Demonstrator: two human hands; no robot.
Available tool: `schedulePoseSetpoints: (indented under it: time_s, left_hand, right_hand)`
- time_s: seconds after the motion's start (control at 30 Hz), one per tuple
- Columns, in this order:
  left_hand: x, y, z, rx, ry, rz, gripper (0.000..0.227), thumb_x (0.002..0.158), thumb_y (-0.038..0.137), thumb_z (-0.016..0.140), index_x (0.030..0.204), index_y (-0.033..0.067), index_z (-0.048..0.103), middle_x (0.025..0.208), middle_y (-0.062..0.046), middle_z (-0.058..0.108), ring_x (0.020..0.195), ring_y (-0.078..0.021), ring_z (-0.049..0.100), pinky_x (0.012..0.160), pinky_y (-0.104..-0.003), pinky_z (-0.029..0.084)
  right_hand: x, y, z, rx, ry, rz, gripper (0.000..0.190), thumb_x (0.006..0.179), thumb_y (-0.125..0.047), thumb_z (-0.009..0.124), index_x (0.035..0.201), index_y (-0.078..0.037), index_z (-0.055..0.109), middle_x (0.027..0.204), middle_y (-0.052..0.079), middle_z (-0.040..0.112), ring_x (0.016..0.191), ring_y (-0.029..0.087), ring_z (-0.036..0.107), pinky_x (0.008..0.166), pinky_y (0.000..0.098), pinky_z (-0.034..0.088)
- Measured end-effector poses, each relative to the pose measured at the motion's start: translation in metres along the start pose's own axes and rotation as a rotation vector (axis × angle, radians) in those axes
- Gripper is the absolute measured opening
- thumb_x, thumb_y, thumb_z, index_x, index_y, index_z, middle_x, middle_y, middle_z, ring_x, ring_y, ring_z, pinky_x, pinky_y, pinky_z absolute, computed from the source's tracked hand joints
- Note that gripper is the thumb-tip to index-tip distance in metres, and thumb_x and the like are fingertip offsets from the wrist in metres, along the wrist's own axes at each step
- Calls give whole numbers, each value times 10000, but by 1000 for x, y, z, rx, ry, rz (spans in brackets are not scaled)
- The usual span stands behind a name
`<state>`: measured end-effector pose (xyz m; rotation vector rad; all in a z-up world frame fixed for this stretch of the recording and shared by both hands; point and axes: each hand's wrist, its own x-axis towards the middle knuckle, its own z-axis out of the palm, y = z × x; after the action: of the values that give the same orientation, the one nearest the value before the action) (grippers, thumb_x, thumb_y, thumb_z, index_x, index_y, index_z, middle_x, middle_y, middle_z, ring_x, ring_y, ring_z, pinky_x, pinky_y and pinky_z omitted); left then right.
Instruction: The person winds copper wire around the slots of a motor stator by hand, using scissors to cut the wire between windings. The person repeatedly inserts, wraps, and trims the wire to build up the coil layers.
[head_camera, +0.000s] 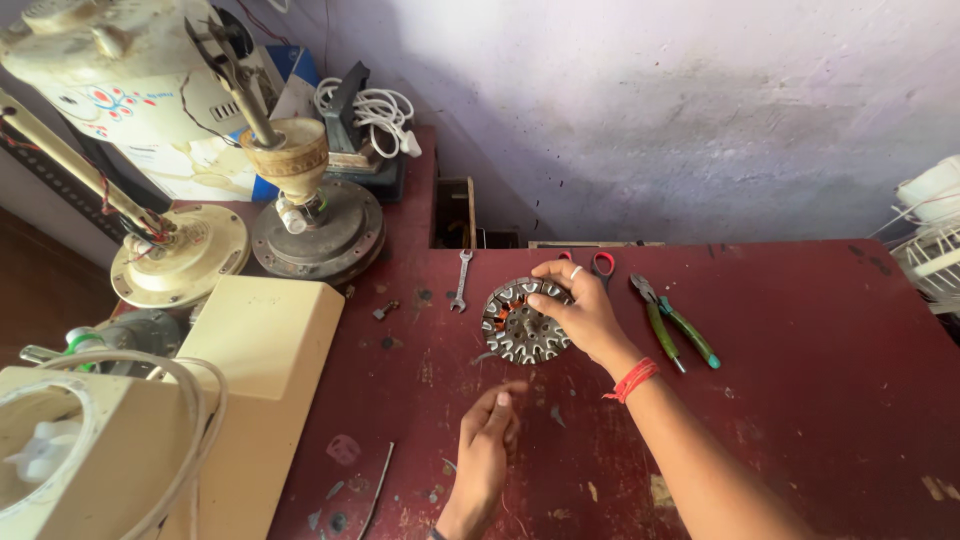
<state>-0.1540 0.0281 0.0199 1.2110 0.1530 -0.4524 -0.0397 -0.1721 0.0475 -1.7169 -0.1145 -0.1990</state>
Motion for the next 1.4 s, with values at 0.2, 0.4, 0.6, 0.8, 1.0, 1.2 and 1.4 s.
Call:
schedulePoseSetpoints:
  time_s: [0.2, 0.4, 0.6, 0.8, 1.0, 1.2, 1.4]
  left_hand:
    - [-27, 1, -10, 116, -20, -103, 305, 1034, 194, 502, 1174, 41, 725, 572, 68, 369, 483, -52, 283, 435, -256, 233]
    - [-53, -7, -18, 92, -73, -35, 288, 1030, 162, 515, 1141, 4, 730, 554, 77, 345, 449, -46, 264, 420, -258, 219]
    - [-72, -55, -58, 29, -52, -206, 287, 1003, 153, 541, 1114, -39, 725, 489, 32, 381, 360, -70, 279, 326, -265, 202]
    - [-110, -116, -117, 427, 1, 151, 293, 1001, 259, 604, 1125, 45, 762, 953, -5, 721, 644, -73, 622, 538, -250, 516]
    - [-103, -24, -145, 763, -180, -54, 420, 937, 319, 657, 1233, 22, 683, 1132, -79, 673, 919, -172, 626, 745, -321, 512]
    - [-132, 82, -122, 928, 139, 651, 612, 873, 379, 709, 1341, -2, 604, 1311, -153, 625, 1194, -271, 630, 952, -392, 507]
    - [-11, 100, -25, 649, 123, 408, 515, 947, 409, 622, 1270, 9, 645, 1198, -146, 719, 1107, -239, 705, 927, -366, 550]
  right_hand:
    - [-7, 1, 2, -56, 80, 36, 296, 865, -32, 748, 1156, -39, 696, 1028, 30, 718, 944, 100, 645, 862, 273, 535]
    - [-7, 3, 9, -101, 127, -13, 272, 861, -20, 741, 1131, -36, 711, 1030, 39, 731, 961, 116, 662, 882, 281, 534]
    - [-6, 4, 11, -77, 165, -13, 261, 860, 4, 730, 1118, -35, 711, 1033, 42, 726, 968, 125, 664, 884, 285, 536]
    - [-8, 0, 15, -73, 176, 25, 254, 863, 4, 734, 1113, -38, 715, 1019, 42, 724, 938, 121, 659, 846, 283, 544]
    - [-9, -6, 20, -116, 192, 44, 238, 865, -3, 732, 1100, -39, 712, 986, 47, 739, 911, 118, 675, 825, 280, 546]
    - [-6, -1, 18, -127, 171, -25, 239, 859, 2, 742, 1091, -27, 694, 1035, 73, 740, 951, 128, 677, 860, 280, 534]
    - [-5, 4, 9, -80, 136, -32, 251, 848, 14, 749, 1090, -1, 684, 1088, 88, 737, 998, 132, 680, 888, 287, 539]
